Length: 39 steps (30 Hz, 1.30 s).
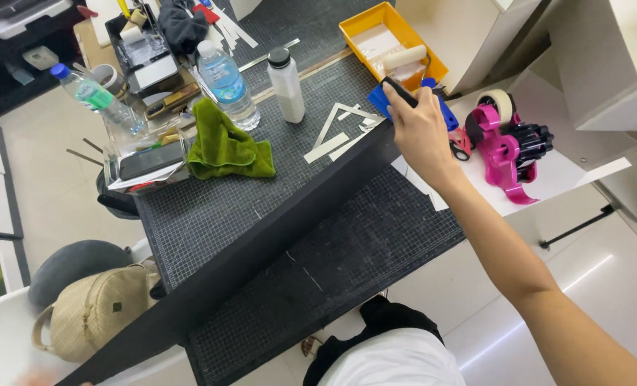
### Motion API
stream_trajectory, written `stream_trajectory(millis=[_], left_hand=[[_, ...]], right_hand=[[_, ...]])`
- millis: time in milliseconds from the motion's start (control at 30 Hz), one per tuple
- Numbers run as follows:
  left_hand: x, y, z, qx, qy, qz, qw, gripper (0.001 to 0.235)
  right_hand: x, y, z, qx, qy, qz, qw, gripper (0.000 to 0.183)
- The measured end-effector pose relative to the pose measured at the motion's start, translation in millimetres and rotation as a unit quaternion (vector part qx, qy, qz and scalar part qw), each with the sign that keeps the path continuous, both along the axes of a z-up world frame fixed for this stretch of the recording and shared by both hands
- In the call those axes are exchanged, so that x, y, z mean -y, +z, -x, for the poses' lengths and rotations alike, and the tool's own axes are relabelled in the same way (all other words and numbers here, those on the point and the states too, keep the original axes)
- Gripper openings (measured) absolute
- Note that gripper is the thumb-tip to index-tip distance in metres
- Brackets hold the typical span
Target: Assembling a custom snack package by gluing and folding covering material over rigid panels using a brush and smoothing tool.
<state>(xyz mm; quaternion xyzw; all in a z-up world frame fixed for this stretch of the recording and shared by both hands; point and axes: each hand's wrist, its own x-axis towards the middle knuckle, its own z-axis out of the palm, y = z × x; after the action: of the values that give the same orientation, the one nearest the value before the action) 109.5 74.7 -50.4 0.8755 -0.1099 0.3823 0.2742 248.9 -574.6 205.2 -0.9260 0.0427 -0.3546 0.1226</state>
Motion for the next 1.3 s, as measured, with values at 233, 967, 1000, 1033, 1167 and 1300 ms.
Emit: stream_trajectory(millis=[233,967,1000,1033,1167,1300], left_hand=[[354.9,225.3,-85.1,0.041,-0.090,-0.206,0.974,0.047],[423.0,246.7,-109.9,-0.050,-0.033,-0.272,0.961,0.055],[424.8,241.4,-114.4,-0.049,-0.033,-0.271,0.961,0.055],[424.7,235.8,-116.3,-0.011,-0.014,-0.274,0.962,0.056],[425.3,226.1,-114.8,0.044,0.012,-0.281,0.959,0.057],[423.9,222.6,-113.0,0.062,0.013,-0.296,0.953,0.052]], right_hand=[[-2.1,14.4,4.5,-0.027,0.033,-0.023,0.999,0.034],[115.2,1.7,1.1,0.120,-0.068,-0.130,0.982,0.042],[115.0,0.8,1.9,0.121,-0.069,-0.129,0.982,0.042],[113.1,-2.2,5.6,0.175,-0.018,-0.243,0.954,0.029],[115.5,-42.2,-1.9,0.086,0.118,-0.424,0.894,0.035],[131.3,-42.2,-23.3,-0.025,0.235,-0.500,0.833,0.049]])
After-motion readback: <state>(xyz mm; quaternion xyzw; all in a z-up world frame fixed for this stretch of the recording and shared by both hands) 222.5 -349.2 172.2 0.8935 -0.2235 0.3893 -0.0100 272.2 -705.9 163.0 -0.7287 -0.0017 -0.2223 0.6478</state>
